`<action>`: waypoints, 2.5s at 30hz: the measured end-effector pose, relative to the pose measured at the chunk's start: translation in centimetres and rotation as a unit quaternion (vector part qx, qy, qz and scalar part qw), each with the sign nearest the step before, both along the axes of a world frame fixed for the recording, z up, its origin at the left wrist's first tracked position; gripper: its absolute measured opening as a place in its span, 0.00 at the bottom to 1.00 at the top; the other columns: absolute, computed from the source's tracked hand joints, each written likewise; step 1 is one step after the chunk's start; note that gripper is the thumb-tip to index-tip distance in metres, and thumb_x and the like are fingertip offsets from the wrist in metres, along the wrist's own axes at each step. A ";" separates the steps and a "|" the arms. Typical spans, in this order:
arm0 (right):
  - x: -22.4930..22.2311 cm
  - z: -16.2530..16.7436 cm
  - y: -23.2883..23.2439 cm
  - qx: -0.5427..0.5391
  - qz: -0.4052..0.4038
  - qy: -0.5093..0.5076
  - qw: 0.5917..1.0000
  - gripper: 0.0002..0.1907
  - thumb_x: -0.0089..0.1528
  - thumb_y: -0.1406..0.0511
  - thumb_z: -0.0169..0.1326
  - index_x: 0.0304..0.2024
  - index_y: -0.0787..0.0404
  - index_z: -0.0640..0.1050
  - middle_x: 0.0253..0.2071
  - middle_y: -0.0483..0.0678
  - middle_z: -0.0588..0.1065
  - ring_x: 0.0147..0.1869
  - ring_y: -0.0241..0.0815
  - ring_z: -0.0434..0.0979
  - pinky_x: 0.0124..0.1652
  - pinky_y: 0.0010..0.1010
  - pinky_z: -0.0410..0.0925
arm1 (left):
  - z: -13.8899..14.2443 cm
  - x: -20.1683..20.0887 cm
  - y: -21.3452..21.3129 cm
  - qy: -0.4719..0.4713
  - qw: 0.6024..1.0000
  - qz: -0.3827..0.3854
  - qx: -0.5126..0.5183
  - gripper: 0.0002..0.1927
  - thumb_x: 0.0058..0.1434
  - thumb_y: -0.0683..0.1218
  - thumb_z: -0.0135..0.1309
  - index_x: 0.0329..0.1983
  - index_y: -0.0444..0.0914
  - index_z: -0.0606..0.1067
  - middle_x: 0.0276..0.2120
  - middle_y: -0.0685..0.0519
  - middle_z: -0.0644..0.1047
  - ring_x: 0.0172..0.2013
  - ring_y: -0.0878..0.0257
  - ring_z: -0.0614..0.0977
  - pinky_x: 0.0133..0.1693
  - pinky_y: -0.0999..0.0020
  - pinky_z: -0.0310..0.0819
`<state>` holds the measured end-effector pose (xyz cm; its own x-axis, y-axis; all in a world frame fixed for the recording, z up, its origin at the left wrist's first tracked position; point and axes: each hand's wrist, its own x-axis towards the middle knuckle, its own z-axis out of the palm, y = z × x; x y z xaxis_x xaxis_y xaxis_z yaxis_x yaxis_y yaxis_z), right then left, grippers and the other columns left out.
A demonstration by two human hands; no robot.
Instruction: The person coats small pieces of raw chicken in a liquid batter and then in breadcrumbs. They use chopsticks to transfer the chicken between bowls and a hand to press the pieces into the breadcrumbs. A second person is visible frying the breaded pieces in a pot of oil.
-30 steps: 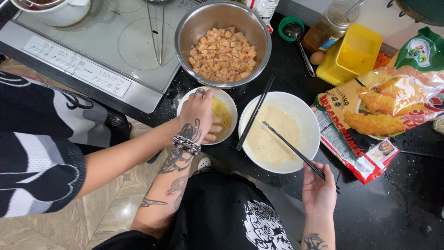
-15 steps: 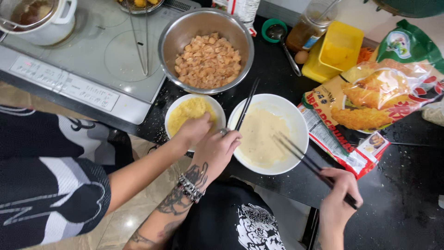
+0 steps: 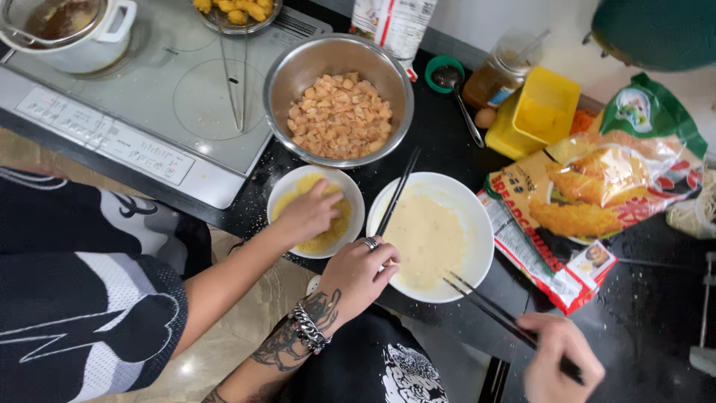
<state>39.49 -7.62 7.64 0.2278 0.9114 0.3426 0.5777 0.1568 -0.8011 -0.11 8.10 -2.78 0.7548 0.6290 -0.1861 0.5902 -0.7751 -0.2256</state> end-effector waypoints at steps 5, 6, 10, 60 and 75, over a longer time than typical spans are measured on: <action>-2.4 2.7 7.4 0.047 0.009 0.219 0.975 0.18 0.78 0.67 0.40 0.37 0.67 0.75 0.42 0.49 0.77 0.42 0.41 0.81 0.51 0.28 0.76 | -1.5 0.9 -0.4 -0.394 0.902 0.170 -0.034 0.10 0.58 0.44 0.57 0.38 0.35 0.83 0.47 0.47 0.79 0.53 0.46 0.74 0.49 0.55 0.77; -3.8 3.1 9.4 0.053 0.027 0.109 0.992 0.18 0.79 0.68 0.41 0.37 0.70 0.76 0.42 0.51 0.78 0.45 0.40 0.79 0.55 0.27 0.73 | -1.1 1.1 -0.2 -0.429 0.883 0.187 -0.041 0.12 0.57 0.44 0.57 0.39 0.33 0.83 0.43 0.46 0.79 0.50 0.46 0.76 0.47 0.54 0.78; -11.2 3.7 19.2 0.066 0.188 -0.036 0.979 0.13 0.74 0.70 0.47 0.38 0.65 0.81 0.43 0.50 0.79 0.46 0.40 0.77 0.47 0.27 0.69 | 0.8 1.4 0.5 -0.473 0.833 0.278 -0.072 0.10 0.57 0.37 0.48 0.36 0.32 0.80 0.41 0.39 0.76 0.40 0.43 0.80 0.45 0.52 0.76; -17.5 -3.3 25.8 -0.038 0.089 0.466 0.880 0.21 0.71 0.59 0.48 0.34 0.72 0.77 0.37 0.58 0.78 0.41 0.49 0.83 0.44 0.38 0.83 | 7.8 4.8 -10.8 -0.572 0.757 0.269 -0.165 0.05 0.66 0.43 0.54 0.44 0.39 0.75 0.36 0.50 0.81 0.36 0.52 0.84 0.37 0.58 0.76; -3.6 1.3 5.4 -0.105 0.062 0.034 0.992 0.16 0.70 0.68 0.46 0.33 0.73 0.80 0.42 0.54 0.82 0.45 0.40 0.80 0.48 0.26 0.72 | 7.1 7.8 -9.2 -0.522 0.762 0.320 -0.210 0.09 0.64 0.46 0.54 0.45 0.40 0.74 0.38 0.52 0.80 0.40 0.54 0.84 0.39 0.60 0.77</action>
<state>35.87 -2.22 8.98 0.1250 0.9836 0.1301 0.5084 0.0491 -0.8597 7.65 -1.10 4.34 0.1933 0.9810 0.0191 0.5647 -0.1271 0.8154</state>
